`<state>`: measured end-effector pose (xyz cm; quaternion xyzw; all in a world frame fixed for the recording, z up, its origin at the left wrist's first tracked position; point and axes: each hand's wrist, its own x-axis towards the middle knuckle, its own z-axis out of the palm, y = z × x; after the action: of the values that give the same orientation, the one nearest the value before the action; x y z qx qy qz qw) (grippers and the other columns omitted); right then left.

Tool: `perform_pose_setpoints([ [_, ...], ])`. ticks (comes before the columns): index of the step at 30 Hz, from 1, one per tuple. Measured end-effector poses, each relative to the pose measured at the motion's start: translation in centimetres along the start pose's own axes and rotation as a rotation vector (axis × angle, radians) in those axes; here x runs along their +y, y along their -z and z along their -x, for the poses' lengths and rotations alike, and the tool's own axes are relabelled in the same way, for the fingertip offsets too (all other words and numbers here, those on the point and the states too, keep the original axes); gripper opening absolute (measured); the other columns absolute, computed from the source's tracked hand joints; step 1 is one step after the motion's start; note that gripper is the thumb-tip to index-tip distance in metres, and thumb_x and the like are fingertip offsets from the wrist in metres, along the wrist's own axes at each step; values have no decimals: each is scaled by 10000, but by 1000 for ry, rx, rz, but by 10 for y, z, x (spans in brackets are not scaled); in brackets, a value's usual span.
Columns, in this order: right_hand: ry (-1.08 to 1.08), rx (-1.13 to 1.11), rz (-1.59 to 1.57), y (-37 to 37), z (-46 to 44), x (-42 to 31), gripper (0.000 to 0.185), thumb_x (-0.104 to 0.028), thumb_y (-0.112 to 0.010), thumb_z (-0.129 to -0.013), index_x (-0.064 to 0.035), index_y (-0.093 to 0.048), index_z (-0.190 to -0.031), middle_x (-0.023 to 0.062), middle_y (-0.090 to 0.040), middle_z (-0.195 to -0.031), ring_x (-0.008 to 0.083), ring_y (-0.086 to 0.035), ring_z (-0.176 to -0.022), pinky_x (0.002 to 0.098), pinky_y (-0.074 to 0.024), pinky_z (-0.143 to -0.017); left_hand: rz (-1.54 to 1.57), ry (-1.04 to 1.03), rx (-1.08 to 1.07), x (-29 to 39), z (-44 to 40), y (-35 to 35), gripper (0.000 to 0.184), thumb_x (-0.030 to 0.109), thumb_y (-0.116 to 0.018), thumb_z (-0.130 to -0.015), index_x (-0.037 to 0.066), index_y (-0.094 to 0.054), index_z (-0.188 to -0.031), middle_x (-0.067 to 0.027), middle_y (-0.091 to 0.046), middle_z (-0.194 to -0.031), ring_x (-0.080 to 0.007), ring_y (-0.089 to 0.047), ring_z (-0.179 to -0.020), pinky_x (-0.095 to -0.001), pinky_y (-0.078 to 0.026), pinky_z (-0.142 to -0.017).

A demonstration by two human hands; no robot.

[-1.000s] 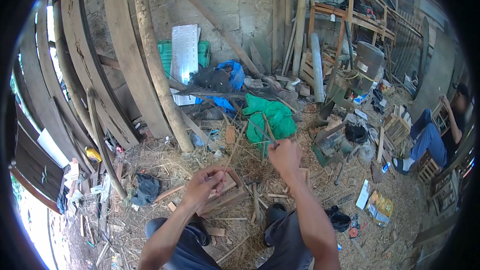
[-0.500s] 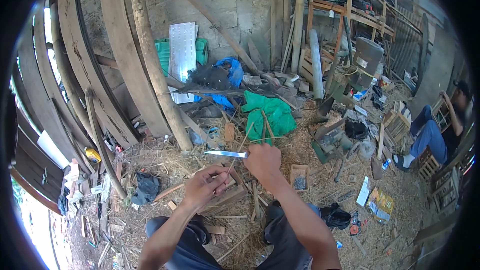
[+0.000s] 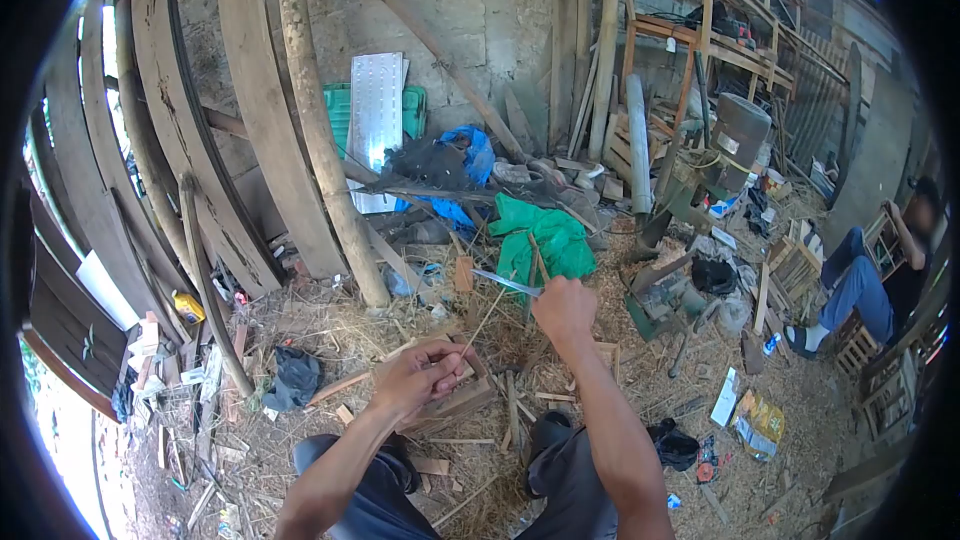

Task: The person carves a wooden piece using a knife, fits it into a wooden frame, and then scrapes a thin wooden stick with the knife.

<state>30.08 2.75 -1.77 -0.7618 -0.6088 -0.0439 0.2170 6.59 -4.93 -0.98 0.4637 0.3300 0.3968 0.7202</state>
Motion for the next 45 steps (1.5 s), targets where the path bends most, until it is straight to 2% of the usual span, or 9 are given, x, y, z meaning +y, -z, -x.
perform_pose_setpoints([
  [10, 220, -108, -69, 13, 22, -21, 193, -254, -657, -752, -69, -708, -737, 198, -664, -737, 375, -661, -707, 452, -536, -665, -127, -2, -42, -1, 3, 4, 231, 110, -557, -938, -36, -582, -1116, -14, -537, -765, -45, -430, -580, -180, -343, -503],
  [12, 49, -111, -1, 10, -3, -3, 225, -264, -657, -735, -44, -702, -741, 209, -665, -763, 376, -663, -721, 453, -536, -679, -117, 2, -35, -4, 2, 3, 234, 115, -560, -937, -36, -581, -1115, -10, -536, -763, -44, -429, -583, -179, -340, -498],
  [23, -197, 50, -99, 5, -13, 49, 322, -281, -638, -801, 34, -682, -753, 235, -660, -753, 356, -659, -683, 434, -525, -640, -162, 52, -21, 6, 10, 12, 223, 122, -560, -939, -35, -582, -1097, -8, -535, -765, -59, -447, -581, -182, -367, -507],
  [25, -76, -104, -564, 12, -6, 41, 391, -362, -643, -828, 18, -681, -747, 142, -641, -647, 267, -605, -549, 386, -464, -540, -193, -16, 1, 1, 6, 13, 249, 135, -568, -933, -60, -594, -1086, -6, -530, -701, -70, -490, -585, -212, -396, -512],
  [26, -148, -176, -877, 9, 0, 32, 370, -368, -622, -870, -8, -679, -808, 33, -573, -610, 126, -463, -470, 305, -355, -465, -190, -16, 5, 1, 6, 12, 249, 135, -568, -933, -60, -594, -1086, -6, -530, -701, -70, -490, -585, -212, -396, -512],
  [29, -88, -438, -1321, 45, 18, -1, 277, -304, -613, -894, -33, -664, -881, -20, -540, -638, 38, -375, -463, 241, -282, -432, -260, 5, 7, 6, 8, 6, 198, 119, -544, -948, -27, -586, -1075, -14, -556, -785, -63, -487, -587, -203, -403, -522],
  [35, -23, -594, -1440, 47, 25, -11, 184, -205, -610, -905, -27, -652, -920, -27, -571, -680, 0, -326, -459, 205, -228, -416, -411, -102, -17, -9, 3, 4, 219, 141, -548, -948, -17, -576, -1097, -28, -571, -814, -69, -523, -613, -207, -421, -537],
  [39, 15, -672, -1402, 53, 42, -31, 177, -190, -596, -915, -25, -655, -932, -22, -581, -685, -4, -325, -460, 201, -229, -418, -114, -151, 39, -1, 3, -12, 292, 148, -528, -958, 4, -545, -1211, -22, -542, -808, -62, -484, -579, -206, -385, -489],
  [45, 39, -475, -1443, 52, 45, -34, 219, -216, -572, -927, -27, -658, -857, 11, -583, -622, 33, -349, -443, 230, -271, -414, 186, -82, -2, 6, 10, -15, 383, 153, -499, -966, 46, -466, -1333, -6, -482, -824, -56, -397, -511, -189, -313, -444],
])
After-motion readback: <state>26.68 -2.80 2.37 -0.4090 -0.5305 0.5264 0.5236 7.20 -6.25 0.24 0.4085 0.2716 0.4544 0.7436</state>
